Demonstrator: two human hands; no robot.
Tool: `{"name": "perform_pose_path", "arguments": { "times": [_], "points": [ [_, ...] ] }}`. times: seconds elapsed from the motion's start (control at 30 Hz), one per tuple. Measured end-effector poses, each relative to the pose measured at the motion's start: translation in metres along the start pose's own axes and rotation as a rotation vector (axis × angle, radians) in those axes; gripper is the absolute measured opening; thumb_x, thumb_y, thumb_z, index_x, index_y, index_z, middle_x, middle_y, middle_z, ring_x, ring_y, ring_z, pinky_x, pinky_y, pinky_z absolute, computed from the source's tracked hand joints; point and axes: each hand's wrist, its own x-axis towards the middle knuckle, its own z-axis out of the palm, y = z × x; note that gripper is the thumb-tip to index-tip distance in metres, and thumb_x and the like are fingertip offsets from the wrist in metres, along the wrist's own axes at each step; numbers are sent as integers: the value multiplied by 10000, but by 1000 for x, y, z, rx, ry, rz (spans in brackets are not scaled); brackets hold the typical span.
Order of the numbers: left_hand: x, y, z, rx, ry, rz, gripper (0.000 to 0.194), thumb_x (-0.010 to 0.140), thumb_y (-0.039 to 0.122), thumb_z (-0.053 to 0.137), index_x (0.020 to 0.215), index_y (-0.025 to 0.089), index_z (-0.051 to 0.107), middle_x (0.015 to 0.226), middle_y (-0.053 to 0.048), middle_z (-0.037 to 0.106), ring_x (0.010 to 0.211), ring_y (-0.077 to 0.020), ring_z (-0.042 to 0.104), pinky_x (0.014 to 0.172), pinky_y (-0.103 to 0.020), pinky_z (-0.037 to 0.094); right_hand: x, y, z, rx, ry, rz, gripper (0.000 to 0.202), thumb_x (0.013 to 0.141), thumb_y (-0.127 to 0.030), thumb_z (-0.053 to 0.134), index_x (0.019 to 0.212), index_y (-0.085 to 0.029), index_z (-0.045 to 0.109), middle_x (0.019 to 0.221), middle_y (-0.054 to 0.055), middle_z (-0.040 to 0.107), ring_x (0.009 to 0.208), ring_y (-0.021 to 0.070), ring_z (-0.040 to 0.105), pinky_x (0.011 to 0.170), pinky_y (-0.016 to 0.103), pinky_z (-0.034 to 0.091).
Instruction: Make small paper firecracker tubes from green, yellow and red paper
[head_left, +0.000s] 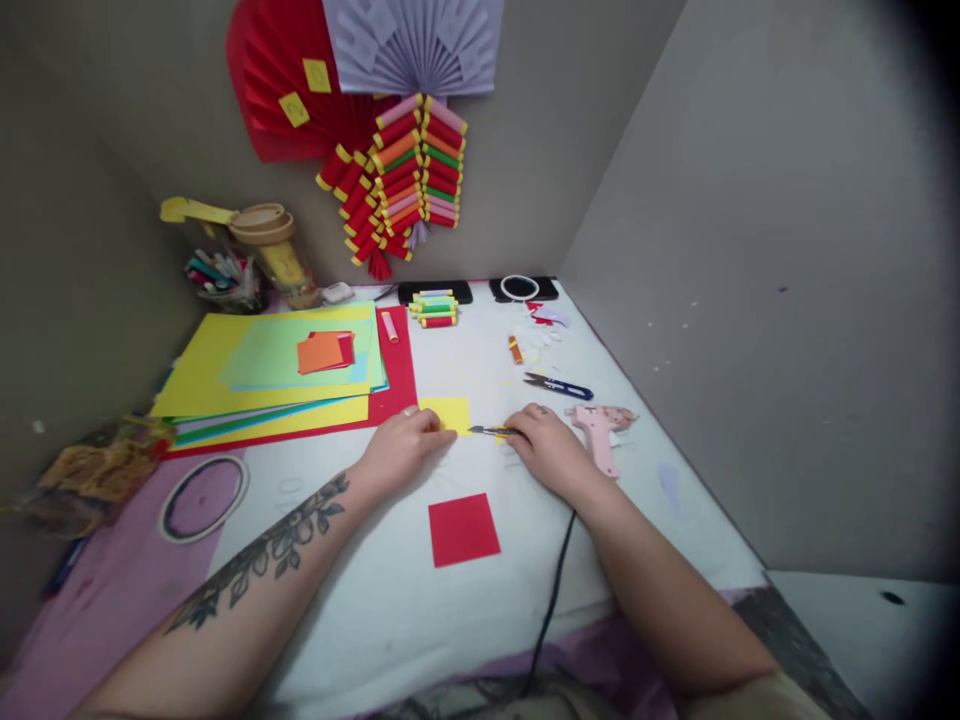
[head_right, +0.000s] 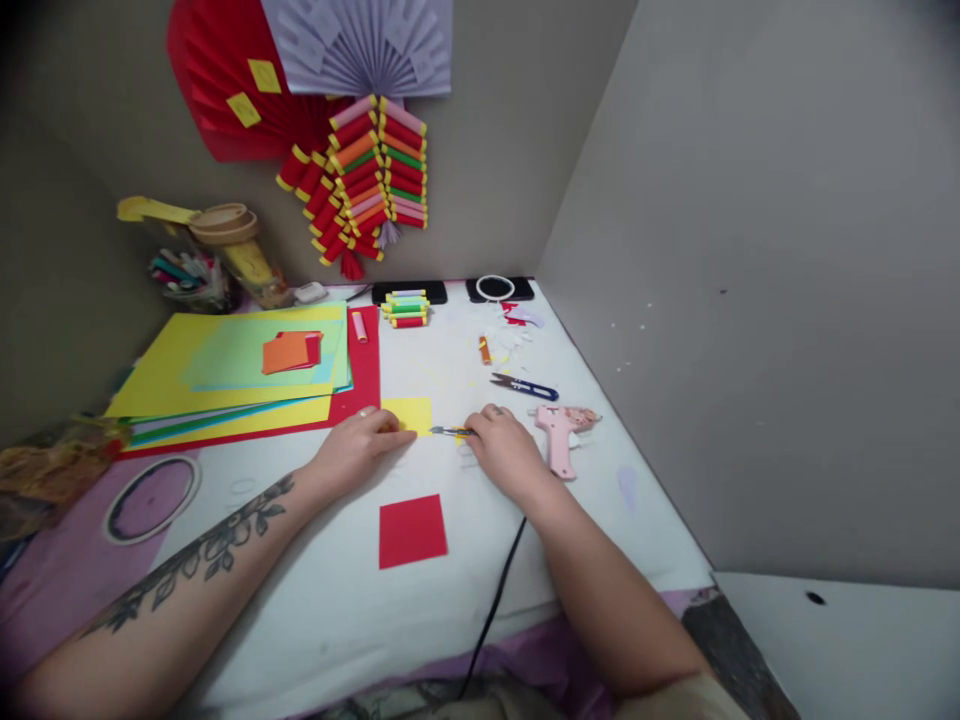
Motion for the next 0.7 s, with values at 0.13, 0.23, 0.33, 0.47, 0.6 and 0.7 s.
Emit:
{"name": "perform_pose_path", "arguments": {
  "times": [0.13, 0.23, 0.33, 0.47, 0.6, 0.7],
  "points": [
    [1, 1, -1, 27, -40, 6, 360, 941, 312, 347, 1189, 328, 608, 1037, -53, 556, 933, -211, 480, 756, -304, 370, 0, -2, -2, -16, -5, 20, 152, 860, -168, 529, 950, -199, 649, 920, 47, 591, 934, 184, 518, 786, 268, 377],
    [2, 1, 0, 0, -53, -4, 362, 942, 322, 343, 1202, 338, 595, 1046, -50, 545, 944, -206, 475, 785, -306, 369, -2, -4, -4, -31, -1, 45, 157, 860, -171, 530, 944, -202, 660, 920, 49, 596, 932, 183, 528, 765, 265, 378],
    [2, 0, 1, -28, -51, -14, 363, 944, 337, 336, 1198, 337, 595, 1046, -47, 541, 947, -200, 473, 799, -301, 369, -2, -5, -5, -25, -2, 51, 164, 861, -165, 524, 933, -200, 668, 912, 48, 599, 924, 177, 537, 762, 261, 381],
    [1, 0, 1, -22, -47, -7, 362, 946, 341, 334, 1197, 348, 595, 1049, -43, 540, 945, -200, 474, 781, -293, 364, -2, -3, -5, 26, -24, -3, 170, 857, -149, 518, 897, -195, 677, 875, 40, 596, 879, 160, 549, 763, 248, 386],
    [1, 0, -1, -11, -48, 3, 361, 949, 331, 336, 1208, 364, 584, 1059, -42, 540, 943, -201, 479, 778, -293, 357, -3, -1, -5, 34, -25, -16, 187, 852, -138, 512, 902, -194, 683, 875, 43, 594, 865, 156, 555, 748, 241, 389],
    [2, 1, -2, -30, -64, -3, 360, 948, 323, 341, 1213, 358, 581, 1074, -46, 541, 960, -199, 482, 801, -295, 357, -3, -2, -5, 37, -33, -31, 200, 850, -133, 507, 907, -196, 688, 878, 42, 595, 860, 153, 558, 753, 239, 390]
  ]
}}
